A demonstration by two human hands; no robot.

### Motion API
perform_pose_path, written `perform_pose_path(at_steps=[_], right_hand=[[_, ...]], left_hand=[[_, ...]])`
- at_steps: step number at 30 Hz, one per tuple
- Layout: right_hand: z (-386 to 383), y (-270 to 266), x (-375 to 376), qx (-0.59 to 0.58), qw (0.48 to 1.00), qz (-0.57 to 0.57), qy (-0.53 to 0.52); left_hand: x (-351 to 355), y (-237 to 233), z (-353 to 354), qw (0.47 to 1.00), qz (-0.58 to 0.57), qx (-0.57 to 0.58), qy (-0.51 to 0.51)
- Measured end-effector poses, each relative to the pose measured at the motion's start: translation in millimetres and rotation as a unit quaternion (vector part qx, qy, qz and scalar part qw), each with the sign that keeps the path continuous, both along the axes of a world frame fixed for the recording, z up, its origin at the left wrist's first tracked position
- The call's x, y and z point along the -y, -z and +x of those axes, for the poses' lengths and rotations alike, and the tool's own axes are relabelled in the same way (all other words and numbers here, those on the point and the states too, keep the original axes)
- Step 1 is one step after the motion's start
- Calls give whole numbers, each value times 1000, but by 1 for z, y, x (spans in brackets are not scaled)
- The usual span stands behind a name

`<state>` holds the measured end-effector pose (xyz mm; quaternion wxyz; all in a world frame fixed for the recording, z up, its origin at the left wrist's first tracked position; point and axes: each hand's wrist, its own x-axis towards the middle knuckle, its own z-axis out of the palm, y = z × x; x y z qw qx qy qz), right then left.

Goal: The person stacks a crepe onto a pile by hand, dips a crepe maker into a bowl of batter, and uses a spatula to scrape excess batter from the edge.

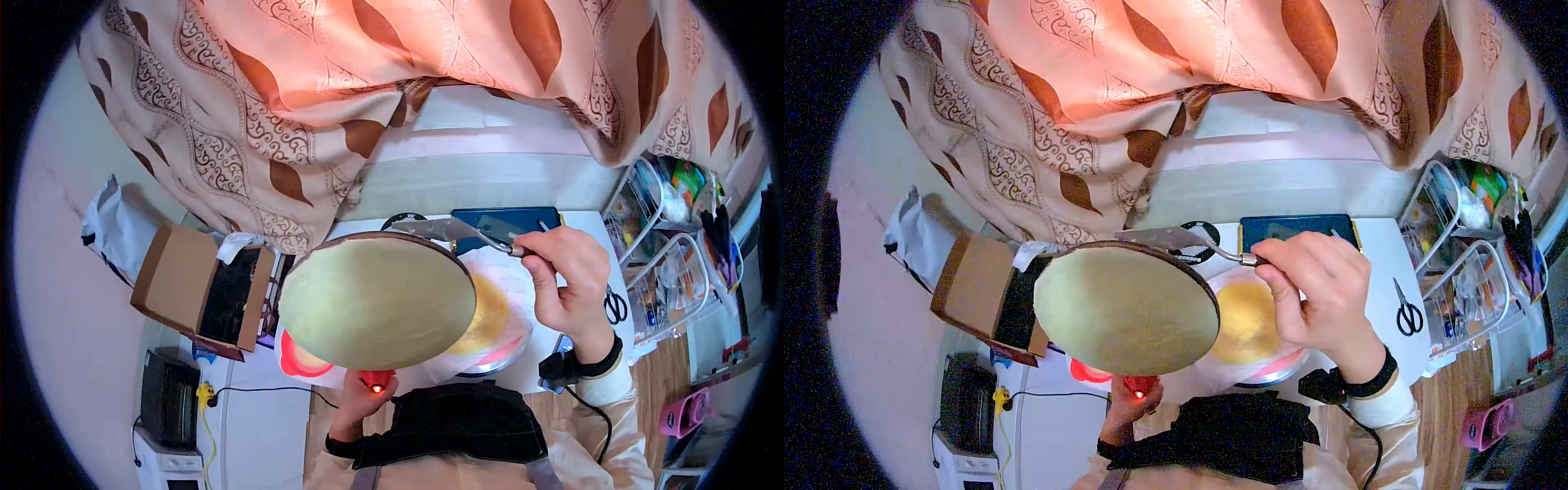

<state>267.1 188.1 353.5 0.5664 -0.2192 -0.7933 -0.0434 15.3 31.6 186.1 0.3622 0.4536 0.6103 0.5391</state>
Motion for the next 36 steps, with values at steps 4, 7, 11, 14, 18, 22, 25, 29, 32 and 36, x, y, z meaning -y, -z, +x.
perform_pose_path(at_steps=[4,7,11,14,18,22,25,29,32,36], right_hand=[[-5,-13,5,63,996,52,44],[-6,-16,6,93,990,82,61],[-2,-13,4,30,992,115,51],[1,-13,5,41,991,121,47],[6,-12,10,74,987,126,65],[10,-6,12,63,988,126,67],[14,-4,10,63,990,118,47],[15,0,6,23,992,113,50],[16,1,12,58,992,97,48],[20,19,11,-10,1000,-13,2]], left_hand=[[2,0,3,1000,8,-7,1],[0,0,4,1000,-2,-22,3],[1,4,4,998,19,-51,-6],[2,6,2,998,6,-69,-1],[2,5,3,999,-13,-48,4],[1,10,5,998,25,-53,17],[2,19,1,997,9,-75,3],[1,20,1,998,7,-64,6],[-2,18,2,999,25,-37,1],[2,9,3,1000,4,-7,-3]])
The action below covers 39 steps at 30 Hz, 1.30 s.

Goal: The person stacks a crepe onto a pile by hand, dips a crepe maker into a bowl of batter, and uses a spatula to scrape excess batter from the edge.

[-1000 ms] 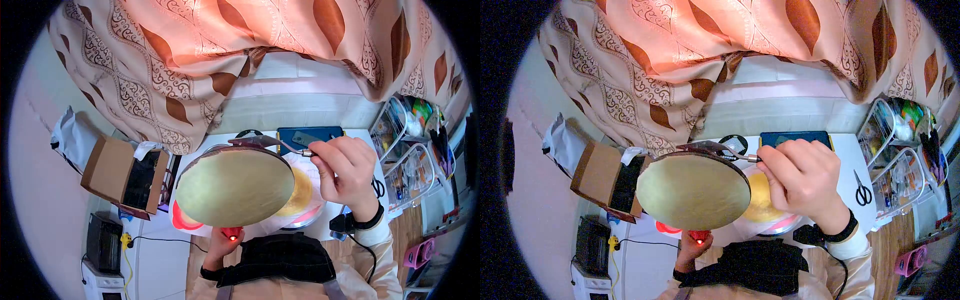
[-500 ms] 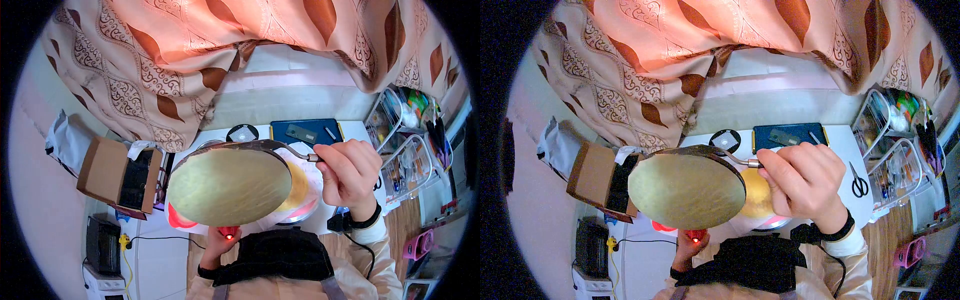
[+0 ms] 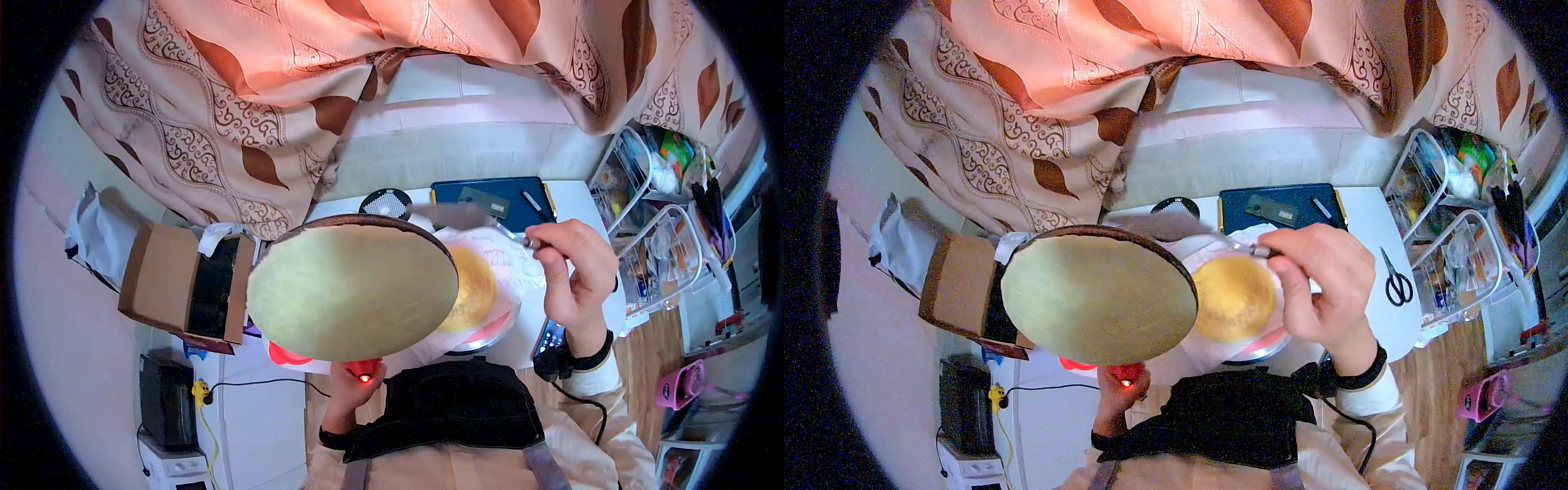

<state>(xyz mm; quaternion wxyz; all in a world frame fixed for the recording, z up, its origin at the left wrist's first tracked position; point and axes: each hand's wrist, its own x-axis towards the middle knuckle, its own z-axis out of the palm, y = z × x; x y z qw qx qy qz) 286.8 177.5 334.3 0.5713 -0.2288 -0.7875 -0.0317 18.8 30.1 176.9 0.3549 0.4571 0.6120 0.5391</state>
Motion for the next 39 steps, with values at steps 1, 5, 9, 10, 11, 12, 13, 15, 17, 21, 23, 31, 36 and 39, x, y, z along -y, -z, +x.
perform_pose_path(at_steps=[1,5,9,10,11,12,13,15,17,21,23,31,36,39], right_hand=[[0,5,-2,-19,1000,-23,9],[-3,16,-1,-26,999,-34,13],[-1,13,0,13,1000,-24,14],[-2,13,0,9,1000,-22,16],[-2,12,0,-2,1000,-20,13],[-2,13,-1,-2,1000,-20,13],[-1,14,-3,-11,999,-16,29],[-3,14,-6,-19,999,-10,40],[-5,15,-8,-10,999,-15,32],[-6,15,-3,24,1000,-1,15],[-8,14,-4,5,1000,2,24],[-5,27,-3,33,998,-2,58],[-4,34,-1,-3,999,-24,27],[-3,30,0,12,999,-20,24]], left_hand=[[1,0,0,1000,-2,3,0],[5,-8,1,998,-42,49,9],[-2,-1,2,999,27,27,8],[-3,-4,3,999,30,29,6],[-3,-10,4,998,-2,62,19],[-2,-13,4,994,-36,95,32],[-3,-11,5,994,-36,94,32],[-3,-6,7,997,13,79,9],[-3,-9,5,997,-7,72,22],[-1,-11,7,997,-18,69,34],[0,-11,7,997,-20,66,30],[3,-12,8,998,-31,49,14],[7,-19,10,991,-38,126,27],[6,-14,14,989,-30,144,3]])
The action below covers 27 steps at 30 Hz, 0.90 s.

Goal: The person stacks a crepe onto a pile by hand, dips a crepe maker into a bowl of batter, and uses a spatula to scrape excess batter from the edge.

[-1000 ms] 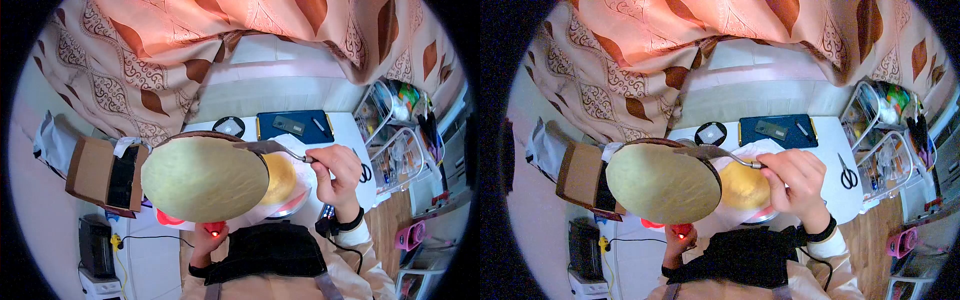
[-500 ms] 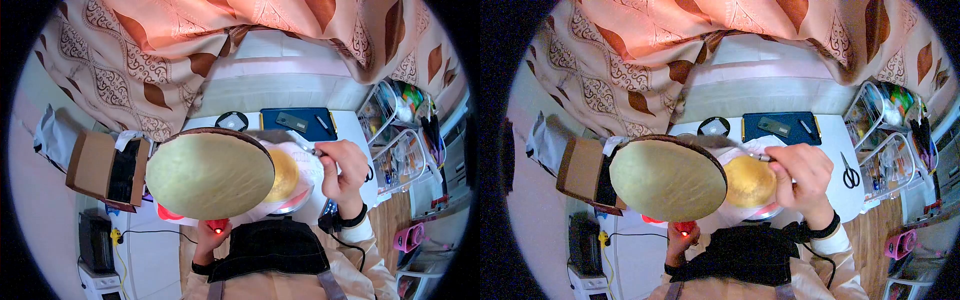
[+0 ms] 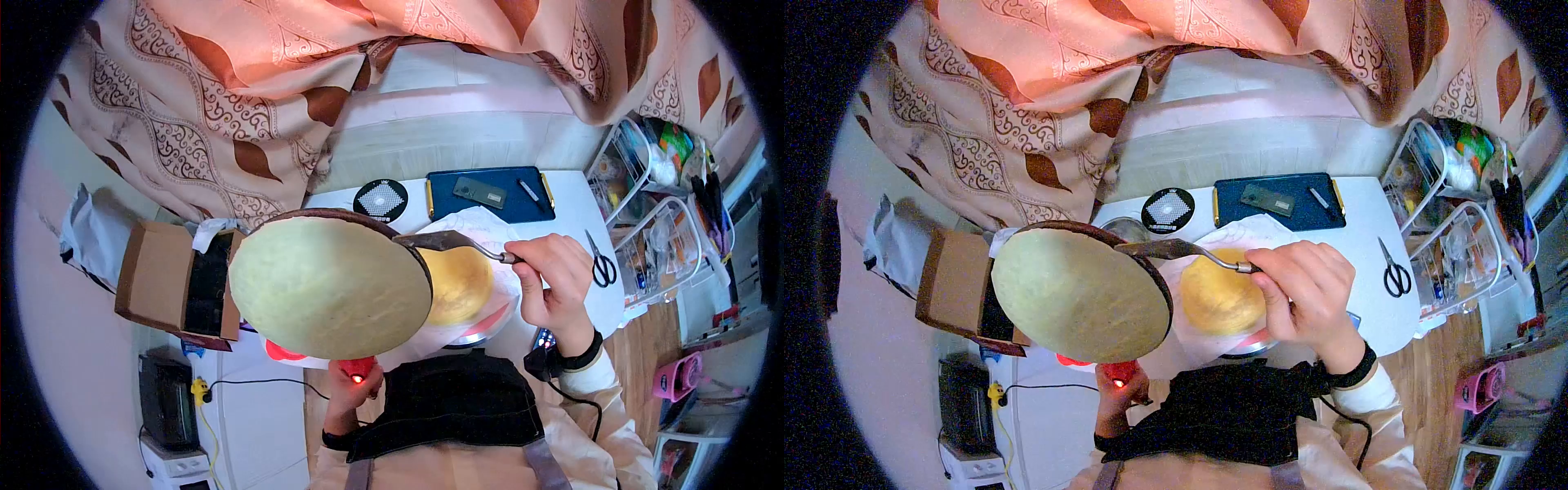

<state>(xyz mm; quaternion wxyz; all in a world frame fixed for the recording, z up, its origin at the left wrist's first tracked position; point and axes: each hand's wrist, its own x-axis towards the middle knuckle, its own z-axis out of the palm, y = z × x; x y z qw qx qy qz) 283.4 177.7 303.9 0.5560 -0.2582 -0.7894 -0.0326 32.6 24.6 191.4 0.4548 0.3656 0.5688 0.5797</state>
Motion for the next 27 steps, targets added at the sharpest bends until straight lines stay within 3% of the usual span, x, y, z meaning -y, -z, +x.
perform_pose_path(at_steps=[3,27], right_hand=[[1,-1,1,25,1000,4,-7],[13,15,-1,5,1000,-27,11]], left_hand=[[-2,-7,-3,999,7,3,37],[-8,-19,0,999,2,5,34]])
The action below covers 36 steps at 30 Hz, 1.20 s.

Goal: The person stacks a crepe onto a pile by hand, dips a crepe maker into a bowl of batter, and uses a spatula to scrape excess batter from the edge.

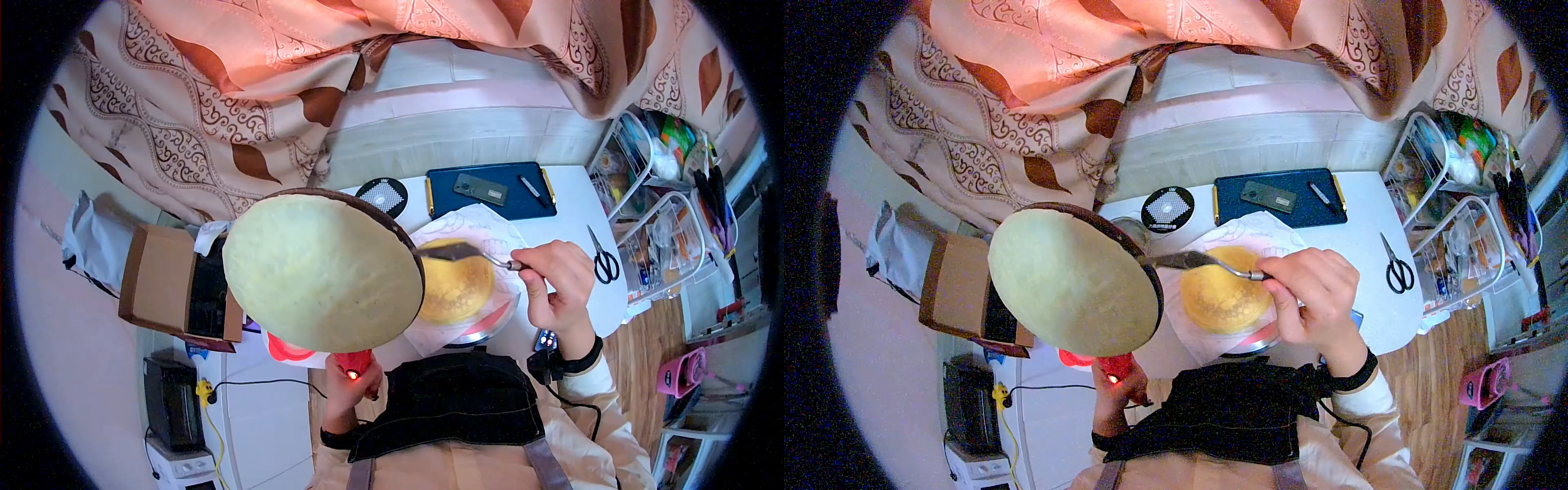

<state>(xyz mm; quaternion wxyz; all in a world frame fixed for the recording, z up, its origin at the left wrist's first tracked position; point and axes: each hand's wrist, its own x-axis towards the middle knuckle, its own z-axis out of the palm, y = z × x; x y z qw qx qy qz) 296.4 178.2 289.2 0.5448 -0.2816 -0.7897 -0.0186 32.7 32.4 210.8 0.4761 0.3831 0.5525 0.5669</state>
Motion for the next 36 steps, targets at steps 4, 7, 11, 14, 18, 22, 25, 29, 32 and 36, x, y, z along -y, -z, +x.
perform_pose_path(at_steps=[4,7,11,14,18,22,25,29,32,36], right_hand=[[3,1,2,32,999,6,-24],[5,0,5,44,999,14,-14],[7,2,11,65,998,5,-8],[7,-2,17,67,998,-3,0],[6,0,21,71,997,-8,1],[4,0,23,76,997,-9,6],[8,-2,26,76,997,-13,24],[14,1,27,72,997,-15,38],[15,3,29,67,997,-21,43],[11,8,27,55,998,-18,29]], left_hand=[[-6,-9,4,1000,5,9,2],[-10,-12,6,999,33,6,-42],[-13,-20,3,999,41,-9,-13],[-16,-33,5,1000,22,-5,-12],[-21,-34,3,1000,15,-17,-5],[-23,-37,0,999,23,-22,24],[-24,-40,3,999,16,-20,27],[-24,-39,4,999,17,18,35],[-22,-40,5,999,12,15,41],[-21,-40,2,998,1,1,57]])
